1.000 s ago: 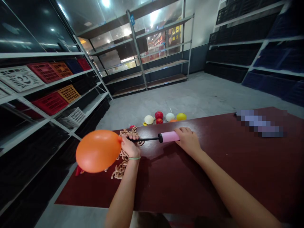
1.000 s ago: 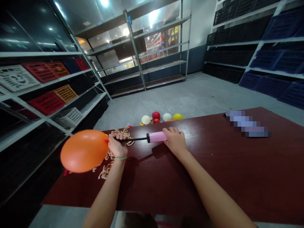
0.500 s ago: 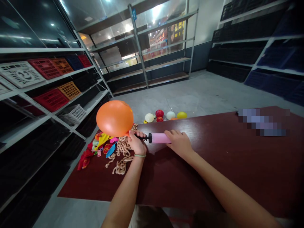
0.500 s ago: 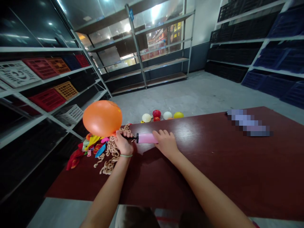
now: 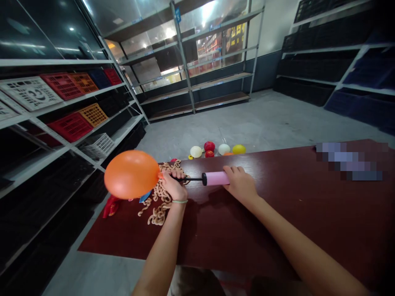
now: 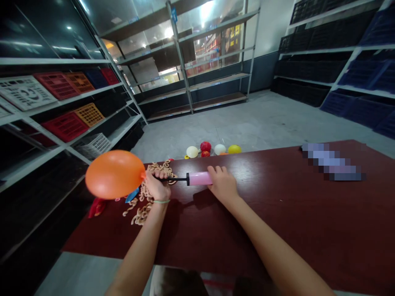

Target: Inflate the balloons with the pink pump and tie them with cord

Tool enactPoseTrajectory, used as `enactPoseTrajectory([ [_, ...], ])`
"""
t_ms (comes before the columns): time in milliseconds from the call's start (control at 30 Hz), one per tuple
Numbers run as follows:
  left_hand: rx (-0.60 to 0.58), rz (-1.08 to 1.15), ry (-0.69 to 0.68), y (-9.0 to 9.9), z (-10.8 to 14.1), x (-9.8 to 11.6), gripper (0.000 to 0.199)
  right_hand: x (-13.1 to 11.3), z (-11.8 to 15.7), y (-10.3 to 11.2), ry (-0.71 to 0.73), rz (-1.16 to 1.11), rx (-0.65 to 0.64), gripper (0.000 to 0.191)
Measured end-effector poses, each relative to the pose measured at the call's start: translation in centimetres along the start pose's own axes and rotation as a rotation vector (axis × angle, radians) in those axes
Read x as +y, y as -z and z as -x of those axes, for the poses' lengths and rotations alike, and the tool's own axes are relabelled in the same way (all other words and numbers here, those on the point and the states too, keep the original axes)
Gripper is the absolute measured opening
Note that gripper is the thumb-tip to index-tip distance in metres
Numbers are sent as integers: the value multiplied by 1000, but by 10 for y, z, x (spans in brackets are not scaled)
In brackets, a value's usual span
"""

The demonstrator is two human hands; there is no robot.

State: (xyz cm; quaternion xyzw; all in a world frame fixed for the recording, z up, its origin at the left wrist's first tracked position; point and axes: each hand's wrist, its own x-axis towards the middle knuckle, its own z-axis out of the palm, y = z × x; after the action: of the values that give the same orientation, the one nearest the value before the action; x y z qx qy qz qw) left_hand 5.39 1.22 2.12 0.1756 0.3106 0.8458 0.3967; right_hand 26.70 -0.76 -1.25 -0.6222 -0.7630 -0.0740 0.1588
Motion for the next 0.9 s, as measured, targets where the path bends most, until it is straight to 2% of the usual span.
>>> enactPoseTrajectory([
  [100,-68,2,57,-2,8,-8,31,-20,8,2,49,-28,-24,39],
  [200,-112,-8,95,-2,10,-12,33,-25,12,2,113,-52,-42,40],
  [300,-83,-22,91,-3,6,-8,35,-10,8,2,125,-44,-12,44],
  [467,-6,20,32,0,-7,5,31,28,-3,1,41,-39,78,46],
  [567,38,21,-5,1,-11,9,29,35,-6,-2,-5,-33,81,42],
  [700,40,19,-28,-1,-4,5,30,12,-3,-4,-38,-6,11,35],
  [800,-30,-11,-17,-3,8,-5,31,-15,4,-4,-3,-27,-37,41],
  [900,-94,-43,5,-4,15,-14,33,-29,10,-4,64,-57,-54,46],
])
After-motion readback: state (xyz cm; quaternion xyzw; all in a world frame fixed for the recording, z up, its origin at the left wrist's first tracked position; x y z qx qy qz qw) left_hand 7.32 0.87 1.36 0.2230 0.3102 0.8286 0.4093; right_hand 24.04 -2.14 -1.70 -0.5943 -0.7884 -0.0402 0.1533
